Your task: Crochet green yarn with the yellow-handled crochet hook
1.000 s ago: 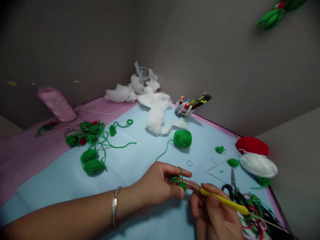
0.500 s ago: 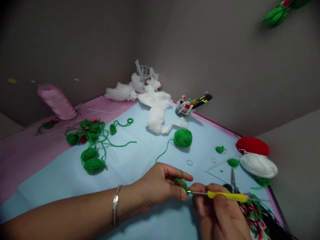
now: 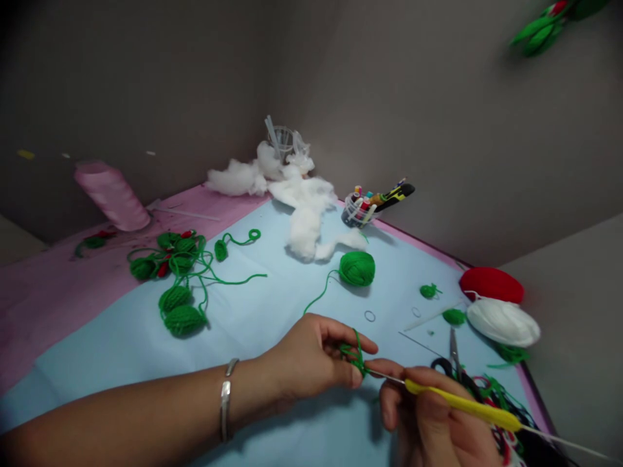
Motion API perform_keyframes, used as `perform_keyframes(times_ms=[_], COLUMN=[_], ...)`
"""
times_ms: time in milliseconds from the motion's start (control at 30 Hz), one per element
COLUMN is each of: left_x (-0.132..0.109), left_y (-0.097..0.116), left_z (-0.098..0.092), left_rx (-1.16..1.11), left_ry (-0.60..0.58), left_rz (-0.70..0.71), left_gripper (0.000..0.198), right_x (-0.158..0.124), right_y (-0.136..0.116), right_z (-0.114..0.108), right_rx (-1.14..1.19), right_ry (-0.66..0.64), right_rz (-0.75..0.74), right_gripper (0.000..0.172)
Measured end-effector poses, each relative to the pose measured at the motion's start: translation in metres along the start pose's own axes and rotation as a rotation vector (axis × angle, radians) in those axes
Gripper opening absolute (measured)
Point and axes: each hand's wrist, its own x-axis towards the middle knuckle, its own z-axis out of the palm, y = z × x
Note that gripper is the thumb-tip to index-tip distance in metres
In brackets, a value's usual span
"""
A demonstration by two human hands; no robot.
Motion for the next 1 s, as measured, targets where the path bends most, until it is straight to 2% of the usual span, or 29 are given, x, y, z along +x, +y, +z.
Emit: perform_keyframes(times_ms=[67,167,267,400,500,633,667,700,733,900,1000], left_x=[0.0,0.0,0.001,0.002,0.004,0.005,0.005,0.005,0.005,0.003,0.002], left_y=[0.0,0.0,-0.002,-0.005,-0.004,-0.003,-0.003,-0.003,-0.003,-0.002,-0.001], left_z=[0.0,0.0,0.0,-0.001,-0.002,-0.003,-0.003,-0.003,-0.003,-0.002,0.0], left_rx=[0.006,0.014,0.028,0.082,0.095,0.071,0.063,0.052,0.034,-0.123,-0.193], left_ry=[-0.002,-0.004,0.007,0.034,0.061,0.082,0.075,0.066,0.055,0.028,0.029], left_rz=[-0.008,-0.016,0.013,0.098,0.09,0.029,0.018,0.008,0.0,-0.051,-0.071], left_gripper=[0.048,0.05,0.048,0.045,0.049,0.056,0.057,0.057,0.057,0.058,0.06], right_x=[-0.001,-0.002,-0.001,-0.001,-0.004,-0.003,-0.002,-0.001,0.001,0.008,0.011], right_y=[-0.001,-0.004,-0.002,0.008,0.016,0.012,0.008,0.004,0.0,-0.014,-0.014], right_z=[0.004,0.01,0.009,-0.008,-0.021,-0.016,-0.011,-0.004,0.003,0.026,0.03], right_rx=[0.018,0.034,-0.006,-0.278,-0.424,-0.372,-0.329,-0.224,-0.119,0.179,0.404], right_ry=[0.02,0.053,0.024,-0.113,-0.2,-0.16,-0.138,-0.048,0.01,0.293,0.419], right_rz=[0.063,0.079,-0.01,-0.246,-0.266,-0.26,-0.221,-0.156,-0.041,0.585,0.84], right_gripper=[0.02,0.022,0.016,0.019,0.024,0.015,0.016,0.016,0.018,0.048,0.051])
